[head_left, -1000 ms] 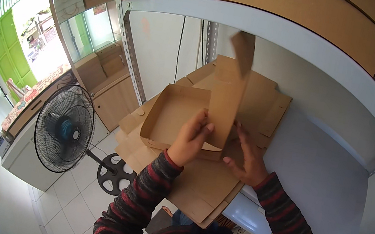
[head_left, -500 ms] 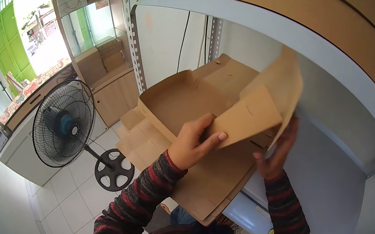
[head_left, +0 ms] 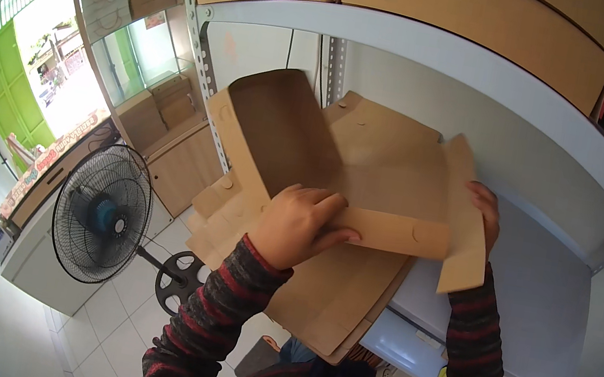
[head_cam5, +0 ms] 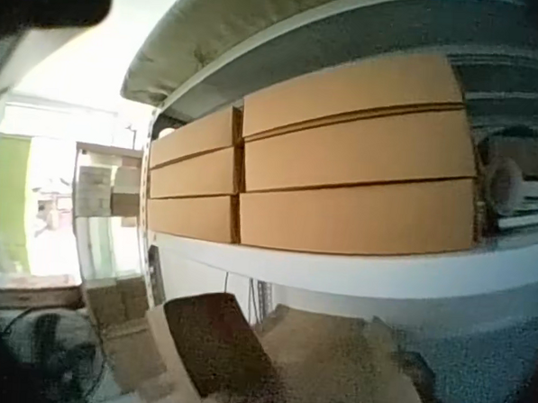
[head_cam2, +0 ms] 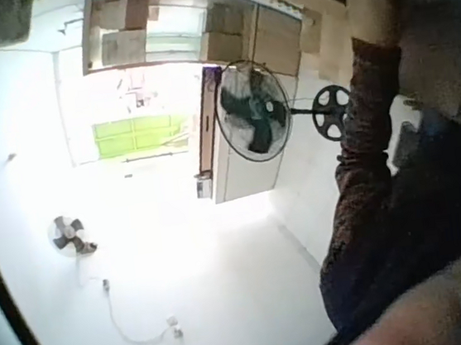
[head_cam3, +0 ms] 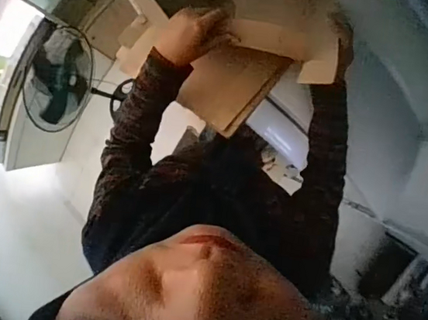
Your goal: The person assembles flat cardboard boxes by hand. They fold the side flaps, insert the tabs into the corresponding slots, and secure the structure. The person repeats this process for multiple boxes, stacking the finished ones on a nearby shelf.
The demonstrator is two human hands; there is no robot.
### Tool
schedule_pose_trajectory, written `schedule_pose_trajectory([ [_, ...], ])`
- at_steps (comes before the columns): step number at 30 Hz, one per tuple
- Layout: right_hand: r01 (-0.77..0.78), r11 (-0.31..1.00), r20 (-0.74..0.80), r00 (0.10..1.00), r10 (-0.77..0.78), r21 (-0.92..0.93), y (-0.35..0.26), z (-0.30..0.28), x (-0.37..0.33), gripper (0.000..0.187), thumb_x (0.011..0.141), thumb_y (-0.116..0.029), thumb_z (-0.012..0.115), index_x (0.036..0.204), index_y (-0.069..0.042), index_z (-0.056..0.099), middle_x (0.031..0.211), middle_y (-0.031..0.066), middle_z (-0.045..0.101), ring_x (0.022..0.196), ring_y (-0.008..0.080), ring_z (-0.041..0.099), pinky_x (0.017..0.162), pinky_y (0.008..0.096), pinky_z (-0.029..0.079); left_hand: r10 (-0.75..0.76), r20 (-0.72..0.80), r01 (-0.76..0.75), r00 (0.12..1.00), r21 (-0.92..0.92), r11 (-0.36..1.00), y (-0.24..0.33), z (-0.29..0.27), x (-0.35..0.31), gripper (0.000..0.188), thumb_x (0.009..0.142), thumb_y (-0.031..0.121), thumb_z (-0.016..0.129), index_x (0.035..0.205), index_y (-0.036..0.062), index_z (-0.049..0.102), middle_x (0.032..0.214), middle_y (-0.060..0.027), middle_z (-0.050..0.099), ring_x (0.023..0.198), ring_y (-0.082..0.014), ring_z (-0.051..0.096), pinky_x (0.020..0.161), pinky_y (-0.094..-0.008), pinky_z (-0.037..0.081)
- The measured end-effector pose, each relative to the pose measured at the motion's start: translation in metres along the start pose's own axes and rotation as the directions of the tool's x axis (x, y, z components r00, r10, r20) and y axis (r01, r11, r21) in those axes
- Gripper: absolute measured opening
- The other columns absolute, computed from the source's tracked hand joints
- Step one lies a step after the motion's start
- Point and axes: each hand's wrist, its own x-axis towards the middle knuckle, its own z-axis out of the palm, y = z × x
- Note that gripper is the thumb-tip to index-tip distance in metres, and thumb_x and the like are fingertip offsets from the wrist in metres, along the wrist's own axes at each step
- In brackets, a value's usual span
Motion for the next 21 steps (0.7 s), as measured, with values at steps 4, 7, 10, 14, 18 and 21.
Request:
schedule_pose_trajectory([
  [4, -0.053, 0.962, 0.336, 0.931, 0.144, -0.268, -0.022, -0.012, 0.003, 0.032, 0.069, -0.006, 0.075, 0.097, -0.003, 0.058, 0.107, 0.0165, 0.061, 0.094, 0.0332, 0.064, 0.080, 0.0366, 0.053, -0.075, 0.117, 0.060, 0.990, 0.126, 0.990, -0.004, 0.005, -0.010, 0.037, 0.076, 0.037, 0.076, 0.086, 0.0046, 0.061, 0.070, -0.0128, 0.059, 0.067, -0.0332, 0.059, 0.066, -0.0404, 0.046],
  [7, -0.024, 0.967, 0.466, 0.873, 0.144, -0.254, -0.035, -0.017, -0.015, 0.028, 0.063, -0.003, 0.077, 0.086, -0.003, 0.061, 0.100, 0.0130, 0.063, 0.088, 0.0325, 0.065, 0.074, 0.0380, 0.054, -0.165, 0.234, 0.115, 0.958, 0.213, 0.970, -0.006, 0.021, -0.030, 0.032, 0.079, 0.035, 0.073, 0.086, 0.0060, 0.062, 0.068, -0.0118, 0.060, 0.070, -0.0326, 0.061, 0.070, -0.0397, 0.048],
  [10, -0.064, 0.988, 0.593, 0.794, 0.137, -0.144, -0.038, -0.019, -0.035, 0.024, 0.062, 0.000, 0.074, 0.083, -0.003, 0.062, 0.095, 0.0097, 0.064, 0.085, 0.0297, 0.065, 0.072, 0.0378, 0.054, -0.228, 0.334, 0.104, 0.915, 0.351, 0.931, -0.004, 0.046, -0.050, 0.019, 0.082, 0.027, 0.064, 0.087, 0.0082, 0.061, 0.072, -0.0085, 0.060, 0.070, -0.0277, 0.063, 0.075, -0.0406, 0.049],
  [14, -0.009, 0.993, 0.634, 0.769, 0.083, -0.120, -0.042, -0.018, -0.030, 0.021, 0.062, 0.001, 0.073, 0.080, -0.004, 0.063, 0.092, 0.0092, 0.065, 0.081, 0.0282, 0.066, 0.067, 0.0356, 0.054, -0.063, 0.187, 0.020, 0.980, 0.226, 0.974, 0.026, 0.070, -0.040, 0.014, 0.080, 0.016, 0.058, 0.091, 0.0080, 0.060, 0.080, -0.0078, 0.060, 0.078, -0.0253, 0.064, 0.075, -0.0404, 0.050],
  [18, -0.082, 0.996, 0.673, 0.734, 0.089, -0.043, -0.052, -0.018, -0.030, 0.016, 0.066, 0.003, 0.072, 0.080, -0.003, 0.065, 0.089, 0.0080, 0.065, 0.080, 0.0253, 0.066, 0.067, 0.0344, 0.053, -0.011, 0.217, 0.007, 0.976, 0.022, 1.000, 0.043, 0.076, -0.027, 0.016, 0.078, 0.012, 0.056, 0.093, 0.0080, 0.061, 0.083, -0.0073, 0.060, 0.081, -0.0257, 0.063, 0.073, -0.0386, 0.051],
  [21, -0.281, 0.959, 0.635, 0.749, 0.190, 0.045, -0.049, -0.017, -0.032, 0.011, 0.074, 0.001, 0.072, 0.082, -0.002, 0.065, 0.086, 0.0085, 0.065, 0.076, 0.0231, 0.066, 0.066, 0.0317, 0.052, -0.025, 0.219, 0.040, 0.975, -0.067, 0.997, 0.044, 0.069, -0.029, 0.016, 0.078, 0.012, 0.056, 0.092, 0.0090, 0.063, 0.084, -0.0063, 0.061, 0.080, -0.0265, 0.063, 0.073, -0.0372, 0.052],
])
